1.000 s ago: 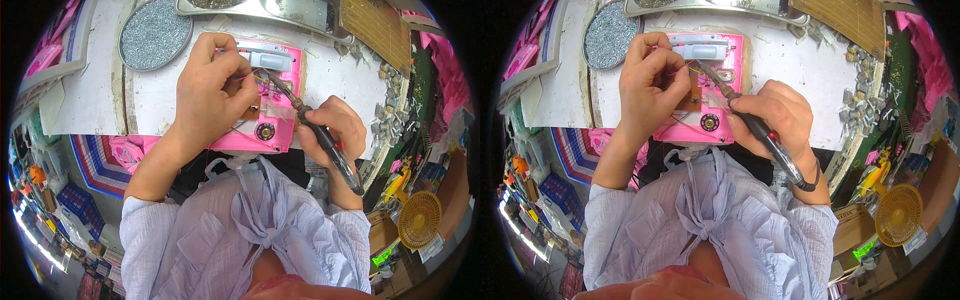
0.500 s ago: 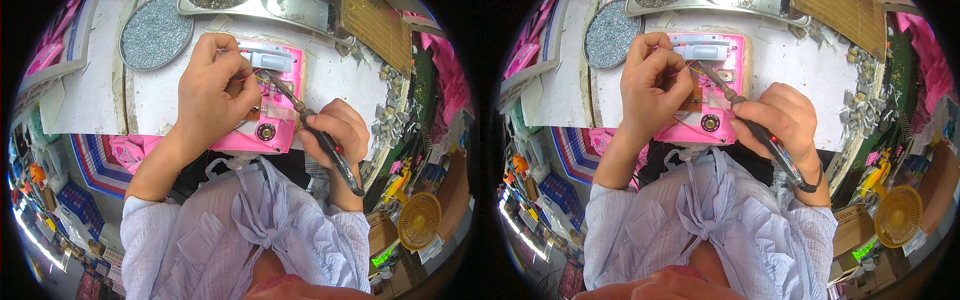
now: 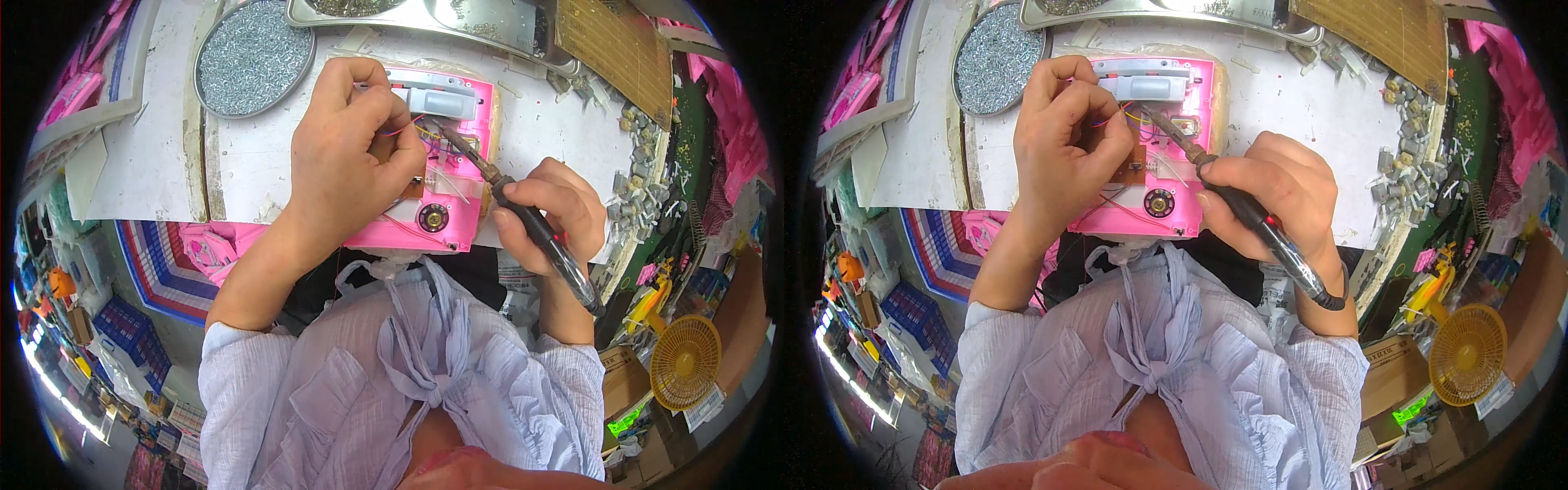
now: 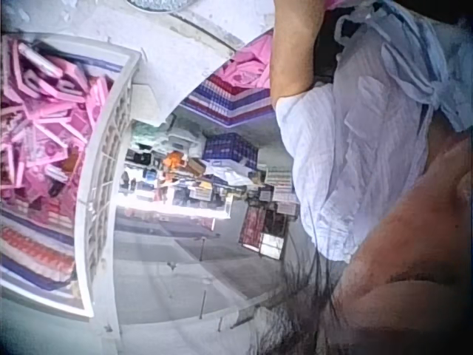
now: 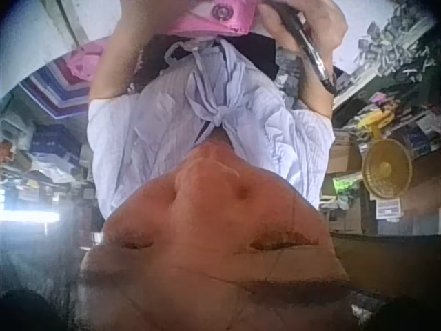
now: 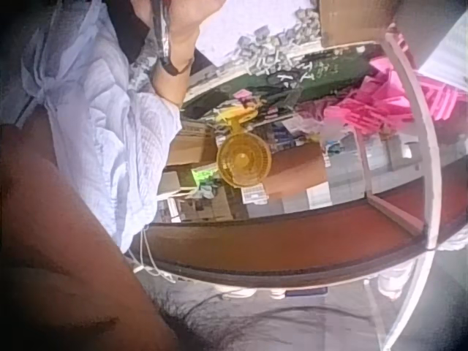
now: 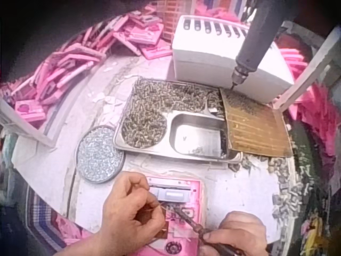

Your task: Assembling electronic components of a pink plastic toy, including soldering and screwing the case together.

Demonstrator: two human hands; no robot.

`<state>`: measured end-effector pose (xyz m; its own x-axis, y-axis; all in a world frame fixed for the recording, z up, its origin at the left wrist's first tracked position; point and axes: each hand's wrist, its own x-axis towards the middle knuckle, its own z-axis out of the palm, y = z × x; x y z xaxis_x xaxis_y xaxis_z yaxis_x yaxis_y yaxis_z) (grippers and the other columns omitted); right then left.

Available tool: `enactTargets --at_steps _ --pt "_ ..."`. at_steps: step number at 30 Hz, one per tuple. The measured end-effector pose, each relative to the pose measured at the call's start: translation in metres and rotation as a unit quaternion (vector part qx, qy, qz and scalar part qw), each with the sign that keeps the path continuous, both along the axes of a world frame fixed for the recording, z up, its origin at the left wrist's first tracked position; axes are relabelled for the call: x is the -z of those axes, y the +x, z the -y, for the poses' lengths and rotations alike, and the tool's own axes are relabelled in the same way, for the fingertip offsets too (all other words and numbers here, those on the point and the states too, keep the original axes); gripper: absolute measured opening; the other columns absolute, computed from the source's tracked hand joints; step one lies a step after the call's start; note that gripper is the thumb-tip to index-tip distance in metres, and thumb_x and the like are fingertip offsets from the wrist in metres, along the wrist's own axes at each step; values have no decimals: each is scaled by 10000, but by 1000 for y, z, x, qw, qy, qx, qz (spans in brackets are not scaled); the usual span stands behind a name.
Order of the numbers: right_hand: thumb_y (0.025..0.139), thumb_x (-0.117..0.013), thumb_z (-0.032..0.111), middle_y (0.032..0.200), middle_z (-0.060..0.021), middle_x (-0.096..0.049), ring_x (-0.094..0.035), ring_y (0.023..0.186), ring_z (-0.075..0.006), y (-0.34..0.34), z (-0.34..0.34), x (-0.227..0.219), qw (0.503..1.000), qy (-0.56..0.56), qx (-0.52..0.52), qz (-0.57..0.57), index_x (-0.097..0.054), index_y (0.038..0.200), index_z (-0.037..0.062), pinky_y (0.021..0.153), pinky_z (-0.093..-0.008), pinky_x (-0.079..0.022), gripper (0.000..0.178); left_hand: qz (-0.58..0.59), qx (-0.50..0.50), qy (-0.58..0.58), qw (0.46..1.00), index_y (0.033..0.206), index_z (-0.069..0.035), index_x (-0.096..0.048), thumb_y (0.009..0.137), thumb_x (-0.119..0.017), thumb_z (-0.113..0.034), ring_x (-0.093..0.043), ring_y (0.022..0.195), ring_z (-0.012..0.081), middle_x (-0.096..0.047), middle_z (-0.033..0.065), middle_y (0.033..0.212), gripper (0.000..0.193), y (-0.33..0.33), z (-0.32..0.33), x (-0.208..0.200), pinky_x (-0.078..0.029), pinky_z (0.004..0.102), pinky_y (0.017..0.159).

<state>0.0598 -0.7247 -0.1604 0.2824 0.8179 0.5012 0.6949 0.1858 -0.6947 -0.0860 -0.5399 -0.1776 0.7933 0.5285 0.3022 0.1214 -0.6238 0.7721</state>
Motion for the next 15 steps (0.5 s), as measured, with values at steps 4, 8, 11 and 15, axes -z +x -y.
enactTargets --at_steps 4,8,11,15 --pt "724 -821 33 687 -67 -650 -551 510 -198 0 -1 3 1000 5 1 7 -661 1000 26 466 -301 -412 319 1 -4 -1 1000 796 -5 -638 732 -705 40 -572 735 144 -545 97 1018 103 0 1 2 -469 260 605" --pt "715 -816 20 698 -70 -656 -552 510 -197 -1 -2 3 1000 -3 3 4 -662 985 22 469 -300 -418 310 4 -1 12 1000 798 -3 -643 729 -705 42 -582 746 152 -545 100 1014 103 1 0 2 -480 266 613" --pt "702 -812 7 708 -70 -662 -554 510 -197 0 -5 2 1000 -5 2 3 -662 975 21 469 -299 -419 312 7 -4 19 1000 799 0 -647 728 -710 40 -588 758 154 -550 102 1011 104 1 0 4 -486 268 618" --pt "687 -808 -4 716 -68 -667 -554 511 -198 0 -7 3 1000 -7 4 -2 -662 966 20 470 -299 -420 316 10 -3 34 999 799 1 -648 728 -717 34 -592 765 161 -558 104 1008 105 2 0 3 -492 273 627"
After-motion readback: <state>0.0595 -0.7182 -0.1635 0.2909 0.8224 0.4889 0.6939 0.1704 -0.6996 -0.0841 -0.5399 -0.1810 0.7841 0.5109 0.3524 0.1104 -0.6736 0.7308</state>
